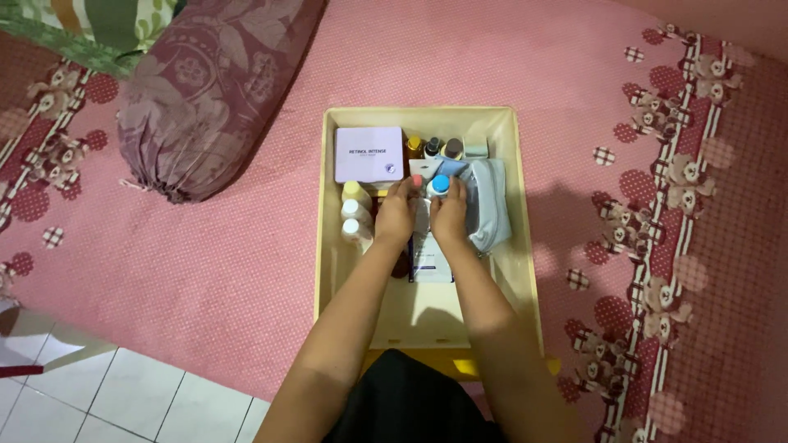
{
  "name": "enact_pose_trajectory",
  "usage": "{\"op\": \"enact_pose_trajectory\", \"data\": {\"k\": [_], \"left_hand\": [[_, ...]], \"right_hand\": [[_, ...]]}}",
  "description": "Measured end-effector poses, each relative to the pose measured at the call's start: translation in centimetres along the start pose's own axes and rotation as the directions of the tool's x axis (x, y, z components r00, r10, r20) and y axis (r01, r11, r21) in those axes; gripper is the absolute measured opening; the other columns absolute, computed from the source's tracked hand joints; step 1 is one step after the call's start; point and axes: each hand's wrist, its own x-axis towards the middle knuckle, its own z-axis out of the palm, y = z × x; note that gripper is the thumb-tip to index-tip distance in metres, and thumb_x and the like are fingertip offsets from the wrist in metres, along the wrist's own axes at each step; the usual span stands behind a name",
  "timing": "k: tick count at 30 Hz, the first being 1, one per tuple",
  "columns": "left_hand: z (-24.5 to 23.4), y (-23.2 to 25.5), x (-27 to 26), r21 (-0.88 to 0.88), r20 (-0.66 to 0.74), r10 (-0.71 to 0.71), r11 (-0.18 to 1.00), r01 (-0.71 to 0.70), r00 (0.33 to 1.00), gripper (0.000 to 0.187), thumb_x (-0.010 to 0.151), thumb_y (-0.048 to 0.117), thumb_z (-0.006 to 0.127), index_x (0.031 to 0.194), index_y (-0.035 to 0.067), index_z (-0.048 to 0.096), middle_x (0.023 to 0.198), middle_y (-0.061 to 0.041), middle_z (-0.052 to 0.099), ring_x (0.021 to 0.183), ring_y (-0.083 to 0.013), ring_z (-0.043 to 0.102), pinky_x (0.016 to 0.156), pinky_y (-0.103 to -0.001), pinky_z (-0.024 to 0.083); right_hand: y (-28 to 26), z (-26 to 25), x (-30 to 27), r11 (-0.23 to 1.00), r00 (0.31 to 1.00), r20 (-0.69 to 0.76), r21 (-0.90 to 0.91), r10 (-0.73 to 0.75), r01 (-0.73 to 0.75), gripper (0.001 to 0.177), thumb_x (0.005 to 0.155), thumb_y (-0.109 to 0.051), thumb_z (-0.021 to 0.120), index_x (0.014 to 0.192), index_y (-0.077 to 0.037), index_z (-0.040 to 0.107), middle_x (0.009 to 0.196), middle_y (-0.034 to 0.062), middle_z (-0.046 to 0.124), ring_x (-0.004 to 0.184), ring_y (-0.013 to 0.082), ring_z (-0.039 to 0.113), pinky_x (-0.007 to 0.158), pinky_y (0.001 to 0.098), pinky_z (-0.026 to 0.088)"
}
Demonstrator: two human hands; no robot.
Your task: The person opens a light blue cosmetic pouch, places it into a yellow plastic drawer, and then rearranges various cosmetic bottles, jars, and boxes within the drawer to organize them.
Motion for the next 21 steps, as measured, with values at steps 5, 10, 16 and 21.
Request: {"op": "enact_pose_trajectory", "data": {"k": [5,10,16,21], "left_hand": [[1.7,0.1,1.1,0.091,-0.009,-0.05,0.995,0.05,0.999,0.044,0.101,0.024,0.057,0.145,0.025,0.052,0.143,-0.006,0.054,0.109,-0.0406,0.07,0.093,-0.053,0.059],[2.9,-0.6,1.5,0.132,-0.015,-0.054,0.99,0.056,0.998,0.044,0.104,0.029,0.057,0.147,0.025,0.047,0.143,-0.008,0.053,0.109,-0.043,0.07,0.091,-0.055,0.059],[4.5,-2.9,2.1,0.121,-0.016,-0.011,0.993,0.013,1.0,0.03,0.104,0.026,0.056,0.133,0.023,0.047,0.135,-0.009,0.056,0.105,-0.0457,0.07,0.09,-0.055,0.059],[2.6,-1.6,1.9,0.041,0.045,0.056,0.998,-0.057,0.997,0.019,0.103,0.009,0.049,0.115,0.02,0.06,0.125,-0.006,0.063,0.11,-0.0366,0.071,0.091,-0.047,0.06]], "right_hand": [[1.1,1.3,0.3,0.998,0.999,0.019,-0.058,0.033,-0.032,0.065,0.083,-0.005,0.076,0.141,0.004,0.05,0.133,0.0287,0.052,0.129,0.049,0.054,0.109,0.0524,0.045],[1.4,2.0,0.4,0.99,0.998,0.023,-0.127,0.063,-0.059,0.057,0.087,-0.011,0.075,0.138,0.001,0.052,0.13,0.0234,0.053,0.125,0.0447,0.056,0.104,0.0506,0.049],[1.0,0.8,-0.5,0.993,0.997,0.04,-0.098,0.064,-0.06,0.054,0.086,-0.01,0.076,0.135,-0.003,0.054,0.13,0.0186,0.053,0.122,0.0427,0.06,0.103,0.048,0.052],[0.3,-0.5,-1.2,1.0,1.0,0.022,-0.027,0.006,-0.006,0.055,0.086,-0.008,0.077,0.136,-0.003,0.054,0.132,0.019,0.053,0.124,0.0428,0.059,0.102,0.05,0.052]]}}
